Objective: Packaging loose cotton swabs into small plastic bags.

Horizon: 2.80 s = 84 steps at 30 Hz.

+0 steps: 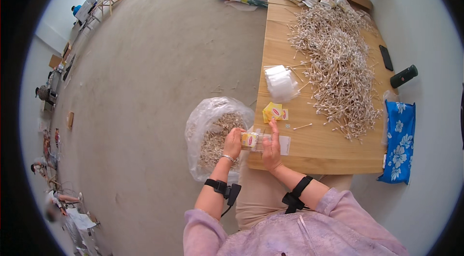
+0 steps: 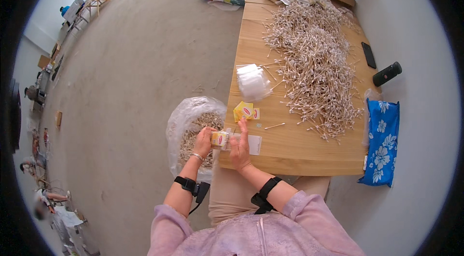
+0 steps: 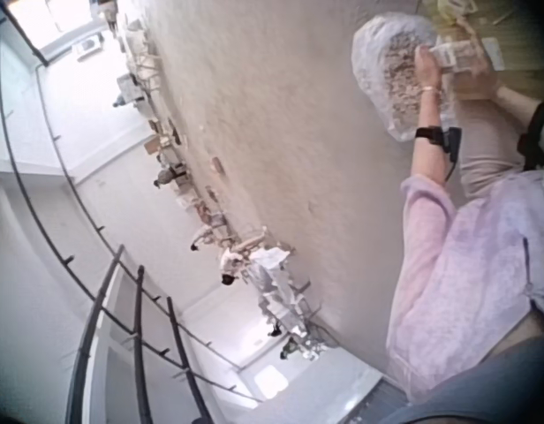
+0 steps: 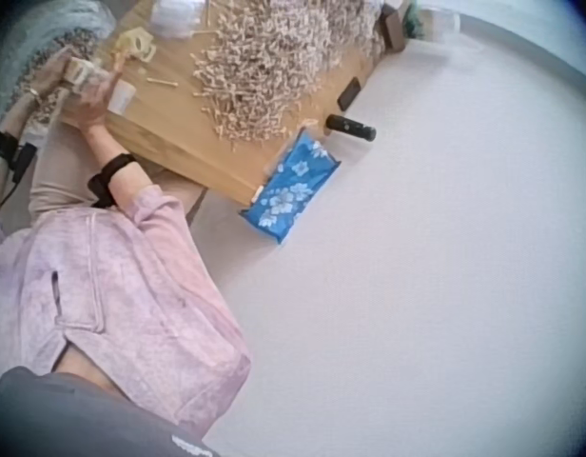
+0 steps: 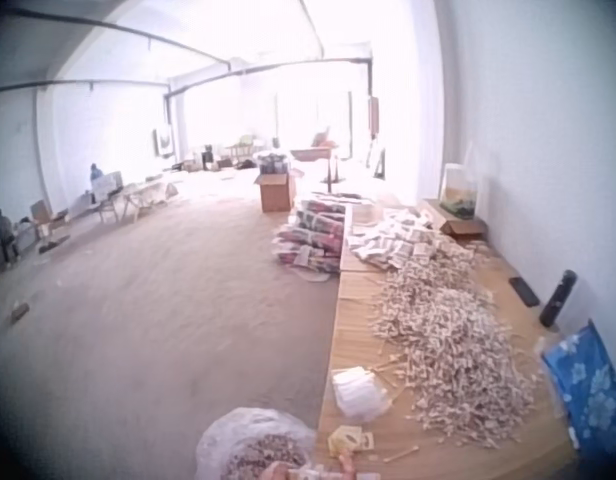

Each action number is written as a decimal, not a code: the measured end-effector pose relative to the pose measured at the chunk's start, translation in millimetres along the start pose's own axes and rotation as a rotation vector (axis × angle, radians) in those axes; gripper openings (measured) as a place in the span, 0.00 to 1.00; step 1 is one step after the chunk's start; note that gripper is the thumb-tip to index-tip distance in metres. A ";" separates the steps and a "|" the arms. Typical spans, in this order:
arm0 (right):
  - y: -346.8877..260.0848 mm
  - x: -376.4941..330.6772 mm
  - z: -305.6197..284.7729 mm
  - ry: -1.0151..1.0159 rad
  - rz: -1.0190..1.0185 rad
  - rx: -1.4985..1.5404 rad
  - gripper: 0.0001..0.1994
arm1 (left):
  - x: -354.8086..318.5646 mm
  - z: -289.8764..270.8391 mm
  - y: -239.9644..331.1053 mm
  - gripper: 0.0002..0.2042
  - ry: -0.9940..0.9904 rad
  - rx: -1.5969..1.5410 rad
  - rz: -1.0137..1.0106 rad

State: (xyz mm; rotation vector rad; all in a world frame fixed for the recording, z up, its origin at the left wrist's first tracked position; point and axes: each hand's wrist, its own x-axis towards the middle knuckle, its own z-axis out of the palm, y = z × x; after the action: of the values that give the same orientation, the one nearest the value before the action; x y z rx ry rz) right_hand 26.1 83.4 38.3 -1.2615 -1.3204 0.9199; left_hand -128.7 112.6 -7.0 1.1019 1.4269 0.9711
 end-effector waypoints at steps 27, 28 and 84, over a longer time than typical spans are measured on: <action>0.6 1.9 39.4 -0.055 0.026 0.057 0.25 | -41.4 -2.0 -25.2 0.28 0.463 -0.222 -0.224; 1.3 2.2 39.1 -0.055 0.026 0.057 0.25 | -47.4 -5.3 -26.2 0.26 0.203 -0.335 -0.317; -2.9 6.0 41.4 -0.199 -0.053 -0.239 0.19 | -48.8 39.8 9.0 0.10 0.388 -0.787 -0.313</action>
State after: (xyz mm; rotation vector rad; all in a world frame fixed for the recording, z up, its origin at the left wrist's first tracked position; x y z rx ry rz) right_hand -14.3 94.1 35.5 -1.3344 -1.6525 0.8876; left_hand -86.4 67.7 8.5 0.1110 1.2683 1.3862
